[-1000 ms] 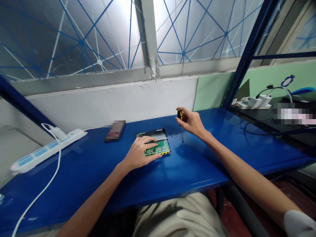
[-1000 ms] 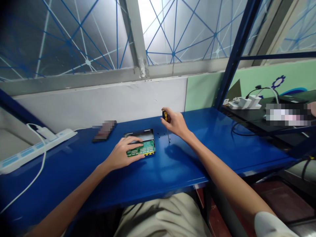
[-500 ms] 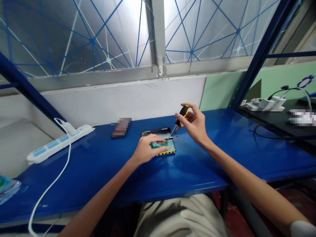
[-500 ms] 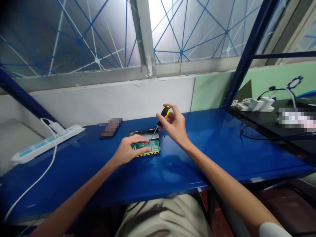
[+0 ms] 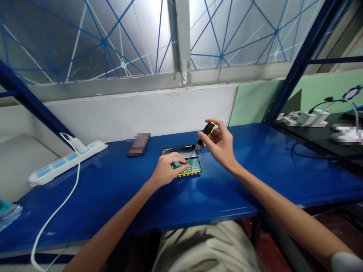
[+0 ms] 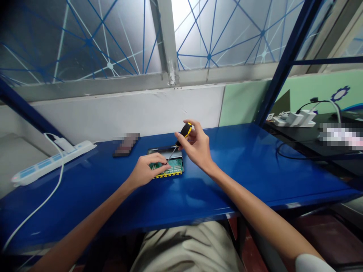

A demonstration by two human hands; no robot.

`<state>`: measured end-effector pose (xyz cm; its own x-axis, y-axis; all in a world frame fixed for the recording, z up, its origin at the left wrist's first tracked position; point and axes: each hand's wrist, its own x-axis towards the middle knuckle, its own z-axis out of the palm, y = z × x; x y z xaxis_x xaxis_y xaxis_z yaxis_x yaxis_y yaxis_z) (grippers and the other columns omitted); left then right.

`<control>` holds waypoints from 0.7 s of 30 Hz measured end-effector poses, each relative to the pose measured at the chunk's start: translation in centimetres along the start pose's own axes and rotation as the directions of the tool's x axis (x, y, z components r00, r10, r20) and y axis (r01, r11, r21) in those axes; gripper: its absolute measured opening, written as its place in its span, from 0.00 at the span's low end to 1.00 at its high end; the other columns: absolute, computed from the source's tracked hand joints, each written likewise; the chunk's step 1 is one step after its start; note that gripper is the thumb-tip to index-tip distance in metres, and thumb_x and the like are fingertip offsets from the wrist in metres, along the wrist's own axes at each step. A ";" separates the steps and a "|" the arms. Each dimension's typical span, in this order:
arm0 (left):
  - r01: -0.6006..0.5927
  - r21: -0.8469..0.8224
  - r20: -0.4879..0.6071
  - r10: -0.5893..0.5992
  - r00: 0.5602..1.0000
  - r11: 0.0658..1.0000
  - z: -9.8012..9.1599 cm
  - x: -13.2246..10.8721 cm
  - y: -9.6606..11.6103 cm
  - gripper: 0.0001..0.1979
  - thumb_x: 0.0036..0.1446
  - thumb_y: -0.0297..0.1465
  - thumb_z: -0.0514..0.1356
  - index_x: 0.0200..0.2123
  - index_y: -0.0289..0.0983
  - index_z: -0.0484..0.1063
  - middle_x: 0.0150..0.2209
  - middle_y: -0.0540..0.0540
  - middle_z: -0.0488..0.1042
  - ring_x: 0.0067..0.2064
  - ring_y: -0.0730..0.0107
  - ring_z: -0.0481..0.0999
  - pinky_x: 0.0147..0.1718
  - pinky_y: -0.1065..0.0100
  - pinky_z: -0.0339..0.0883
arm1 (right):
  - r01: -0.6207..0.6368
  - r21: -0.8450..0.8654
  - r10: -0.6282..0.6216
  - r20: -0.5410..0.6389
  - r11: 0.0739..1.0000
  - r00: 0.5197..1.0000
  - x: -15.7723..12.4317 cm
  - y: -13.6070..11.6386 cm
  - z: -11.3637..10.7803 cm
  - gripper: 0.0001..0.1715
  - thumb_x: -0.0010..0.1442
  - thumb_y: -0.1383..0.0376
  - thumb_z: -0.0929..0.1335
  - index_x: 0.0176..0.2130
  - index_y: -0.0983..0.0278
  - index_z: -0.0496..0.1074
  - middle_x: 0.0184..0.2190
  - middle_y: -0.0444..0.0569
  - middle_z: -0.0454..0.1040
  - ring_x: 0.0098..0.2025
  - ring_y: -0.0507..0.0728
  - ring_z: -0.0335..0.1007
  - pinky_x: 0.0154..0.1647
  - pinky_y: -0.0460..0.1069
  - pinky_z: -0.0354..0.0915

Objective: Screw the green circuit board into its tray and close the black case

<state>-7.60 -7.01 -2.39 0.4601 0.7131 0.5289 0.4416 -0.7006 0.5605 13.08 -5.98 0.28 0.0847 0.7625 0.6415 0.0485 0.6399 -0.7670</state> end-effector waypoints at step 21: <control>-0.021 0.047 -0.007 0.021 1.000 0.999 -0.1 0.0 0.2 0.06 0.54 0.30 0.68 0.27 0.36 0.77 0.31 0.46 0.78 0.33 0.68 0.77 0.36 0.67 0.68 | 0.054 -0.037 -0.053 0.014 0.998 0.998 -0.1 -0.1 0.0 0.26 0.58 0.55 0.71 0.53 0.57 0.64 0.27 0.39 0.70 0.23 0.51 0.72 0.26 0.49 0.73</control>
<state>-7.58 -7.12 -2.18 0.4643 0.6983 0.5449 0.4675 -0.7157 0.5189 13.02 -6.15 0.27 0.0677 0.7287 0.6815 0.0901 0.6758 -0.7316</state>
